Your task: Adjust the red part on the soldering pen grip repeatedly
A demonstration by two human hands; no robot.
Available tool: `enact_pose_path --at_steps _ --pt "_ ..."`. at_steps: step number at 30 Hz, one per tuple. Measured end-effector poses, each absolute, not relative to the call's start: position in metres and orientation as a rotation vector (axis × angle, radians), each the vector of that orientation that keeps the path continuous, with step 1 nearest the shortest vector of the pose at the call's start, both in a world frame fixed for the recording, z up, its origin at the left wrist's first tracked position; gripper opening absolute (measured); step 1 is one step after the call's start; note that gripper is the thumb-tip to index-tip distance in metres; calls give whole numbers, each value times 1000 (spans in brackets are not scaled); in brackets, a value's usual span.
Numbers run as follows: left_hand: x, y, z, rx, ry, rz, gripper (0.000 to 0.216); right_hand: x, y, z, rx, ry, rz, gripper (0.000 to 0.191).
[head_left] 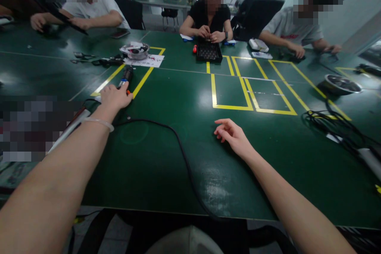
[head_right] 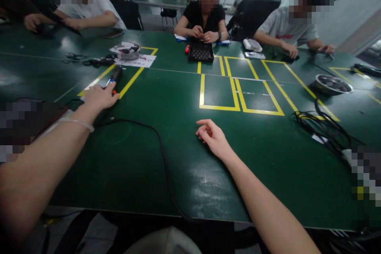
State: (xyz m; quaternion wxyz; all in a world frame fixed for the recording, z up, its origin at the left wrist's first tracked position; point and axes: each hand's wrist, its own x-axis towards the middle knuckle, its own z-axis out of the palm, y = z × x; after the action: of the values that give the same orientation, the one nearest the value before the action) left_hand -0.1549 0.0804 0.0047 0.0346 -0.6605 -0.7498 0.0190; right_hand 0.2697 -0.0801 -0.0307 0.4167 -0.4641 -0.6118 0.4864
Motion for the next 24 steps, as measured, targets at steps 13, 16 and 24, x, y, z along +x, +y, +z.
enact_pose_path --at_steps 13,16,24 --pt "-54 0 -6 -2187 -2008 105 62 265 -82 -30 -1155 -1543 1029 24" --pt "-17 -35 1 -2323 -1844 129 62 264 -87 -26 -1168 -1642 848 21" --pt "47 -90 12 -2810 -1509 -16 64 261 -95 -16 -1114 -2077 825 26"
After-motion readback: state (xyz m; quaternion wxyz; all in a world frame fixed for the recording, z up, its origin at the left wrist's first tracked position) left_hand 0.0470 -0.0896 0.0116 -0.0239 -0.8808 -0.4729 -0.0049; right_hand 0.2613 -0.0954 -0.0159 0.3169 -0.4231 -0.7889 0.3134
